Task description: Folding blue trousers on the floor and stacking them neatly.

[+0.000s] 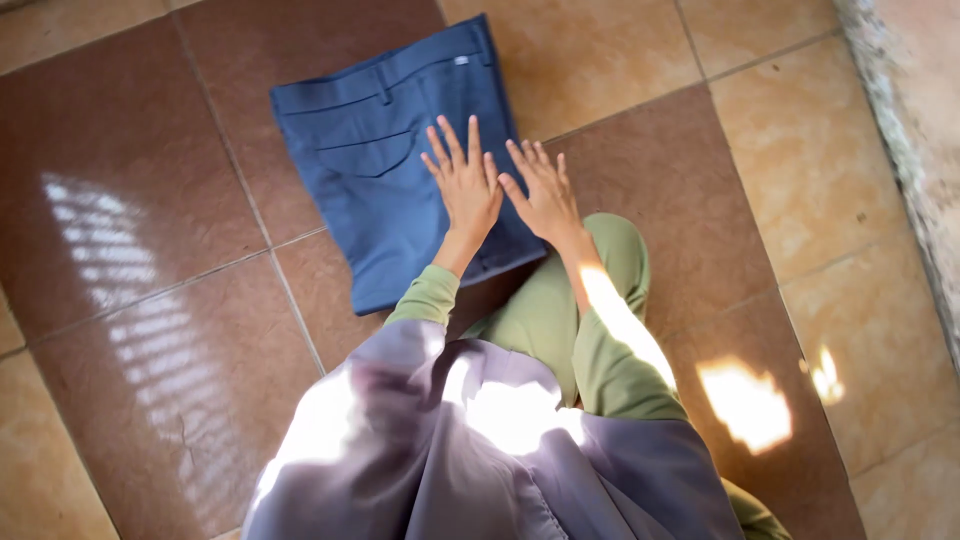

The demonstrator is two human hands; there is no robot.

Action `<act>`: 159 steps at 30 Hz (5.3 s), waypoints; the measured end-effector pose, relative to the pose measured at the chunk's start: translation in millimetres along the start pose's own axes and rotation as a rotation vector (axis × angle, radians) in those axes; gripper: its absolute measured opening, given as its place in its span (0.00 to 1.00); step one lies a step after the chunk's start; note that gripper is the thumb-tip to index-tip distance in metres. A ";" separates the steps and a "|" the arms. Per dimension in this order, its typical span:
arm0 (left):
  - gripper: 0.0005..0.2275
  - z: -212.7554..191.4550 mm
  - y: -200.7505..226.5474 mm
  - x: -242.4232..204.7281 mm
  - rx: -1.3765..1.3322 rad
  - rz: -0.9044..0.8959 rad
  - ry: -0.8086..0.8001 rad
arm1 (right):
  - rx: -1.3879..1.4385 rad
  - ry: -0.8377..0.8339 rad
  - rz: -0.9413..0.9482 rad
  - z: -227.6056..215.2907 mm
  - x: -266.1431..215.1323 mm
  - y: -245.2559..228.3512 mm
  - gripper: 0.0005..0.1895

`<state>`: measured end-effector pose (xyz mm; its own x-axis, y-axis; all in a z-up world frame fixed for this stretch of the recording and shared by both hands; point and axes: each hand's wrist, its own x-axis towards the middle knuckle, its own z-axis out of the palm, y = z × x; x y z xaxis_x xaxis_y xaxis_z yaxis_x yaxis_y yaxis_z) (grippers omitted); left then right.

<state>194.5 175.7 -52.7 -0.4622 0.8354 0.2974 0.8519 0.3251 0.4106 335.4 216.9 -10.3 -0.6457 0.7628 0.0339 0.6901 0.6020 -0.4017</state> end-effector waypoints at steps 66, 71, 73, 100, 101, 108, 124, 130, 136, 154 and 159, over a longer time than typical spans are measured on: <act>0.29 0.2 484.4 -761.5 -0.259 1.694 -1.157 | 0.042 1.357 2.141 -21.7 -908.7 53.7 0.33; 0.31 -34.9 472.0 -780.4 -0.221 1.687 -1.689 | -0.057 1.655 2.347 30.8 -958.9 31.7 0.38; 0.32 -45.1 466.8 -784.4 -0.190 1.700 -1.738 | -0.026 1.770 2.406 38.5 -970.4 16.2 0.35; 0.43 -113.5 488.7 -788.0 -0.214 1.220 -2.195 | 0.688 2.729 1.255 48.2 -963.4 2.5 0.12; 0.44 -106.7 485.1 -796.0 -0.302 1.223 -2.235 | 0.690 2.560 1.187 58.9 -947.1 -0.9 0.13; 0.34 -26.8 451.1 -839.3 -0.475 1.039 -2.063 | 0.979 2.454 1.045 66.9 -866.6 -43.5 0.07; 0.25 -54.6 538.3 -635.3 -0.873 0.239 -2.105 | 1.219 2.947 0.404 13.1 -932.0 -38.3 0.07; 0.32 -56.7 551.9 -572.9 -0.875 0.139 -1.940 | 1.404 2.704 0.429 -81.1 -883.4 5.0 0.10; 0.27 -38.2 542.5 -481.1 -0.994 -0.053 -1.781 | 1.413 2.516 0.482 -118.1 -807.2 82.2 0.07; 0.32 83.7 336.3 -190.3 -0.506 0.218 -1.164 | 1.654 1.590 0.632 11.9 -559.6 233.5 0.32; 0.42 203.9 260.9 -225.0 -0.170 0.352 -1.254 | 1.731 1.618 1.439 13.3 -552.6 211.6 0.51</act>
<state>570.9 162.9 -188.3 0.3969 0.7347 -0.5503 0.7951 0.0244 0.6060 833.9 -80.4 -126.2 0.5953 0.3024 -0.7444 -0.7878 0.0375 -0.6148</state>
